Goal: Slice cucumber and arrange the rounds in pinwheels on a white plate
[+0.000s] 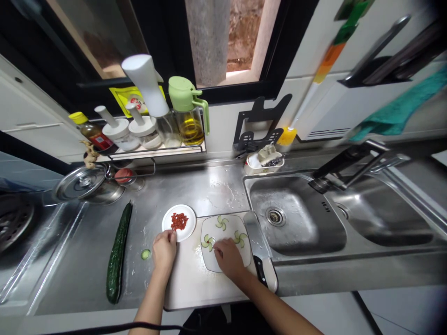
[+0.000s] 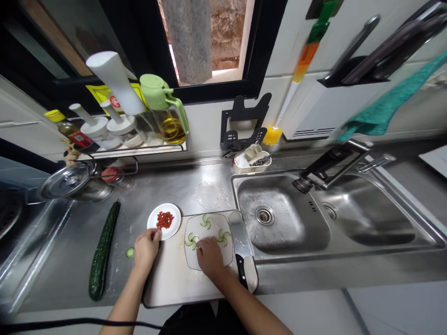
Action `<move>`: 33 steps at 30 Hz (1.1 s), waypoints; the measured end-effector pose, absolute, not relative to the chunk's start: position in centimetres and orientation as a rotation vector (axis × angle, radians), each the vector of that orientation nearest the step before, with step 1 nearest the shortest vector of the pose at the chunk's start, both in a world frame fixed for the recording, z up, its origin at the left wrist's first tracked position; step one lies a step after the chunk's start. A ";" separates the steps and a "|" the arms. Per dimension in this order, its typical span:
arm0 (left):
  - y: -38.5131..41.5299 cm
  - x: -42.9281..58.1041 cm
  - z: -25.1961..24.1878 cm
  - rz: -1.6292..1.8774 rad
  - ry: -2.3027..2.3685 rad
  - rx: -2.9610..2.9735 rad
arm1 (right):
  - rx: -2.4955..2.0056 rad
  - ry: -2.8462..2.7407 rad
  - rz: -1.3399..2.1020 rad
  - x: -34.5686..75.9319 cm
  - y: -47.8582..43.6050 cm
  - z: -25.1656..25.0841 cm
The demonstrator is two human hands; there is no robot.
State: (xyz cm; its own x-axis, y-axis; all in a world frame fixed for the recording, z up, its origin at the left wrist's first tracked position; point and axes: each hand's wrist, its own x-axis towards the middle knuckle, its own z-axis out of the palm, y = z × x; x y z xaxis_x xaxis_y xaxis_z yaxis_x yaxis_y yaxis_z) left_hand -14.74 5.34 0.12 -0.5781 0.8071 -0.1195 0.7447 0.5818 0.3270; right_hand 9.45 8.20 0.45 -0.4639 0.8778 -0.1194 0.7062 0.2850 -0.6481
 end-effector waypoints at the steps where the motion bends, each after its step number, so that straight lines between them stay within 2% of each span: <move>1: 5.6 -14.7 0.1 0.328 2.562 1.292 | -1.452 -2.296 0.949 9.4 8.2 0.5; 7: 6.6 -14.2 0.4 0.221 2.605 1.246 | -1.445 -2.304 0.948 9.4 8.1 0.7; 14: 6.0 -13.9 1.1 0.314 2.572 1.233 | -1.464 -2.310 0.928 10.1 8.5 1.2; 24: 9.0 -6.0 2.8 0.709 2.126 1.532 | -1.530 -2.298 0.837 11.8 10.7 1.3; 33: 12.2 -1.9 1.5 0.607 1.995 1.729 | -1.572 -2.246 0.784 12.6 13.1 0.8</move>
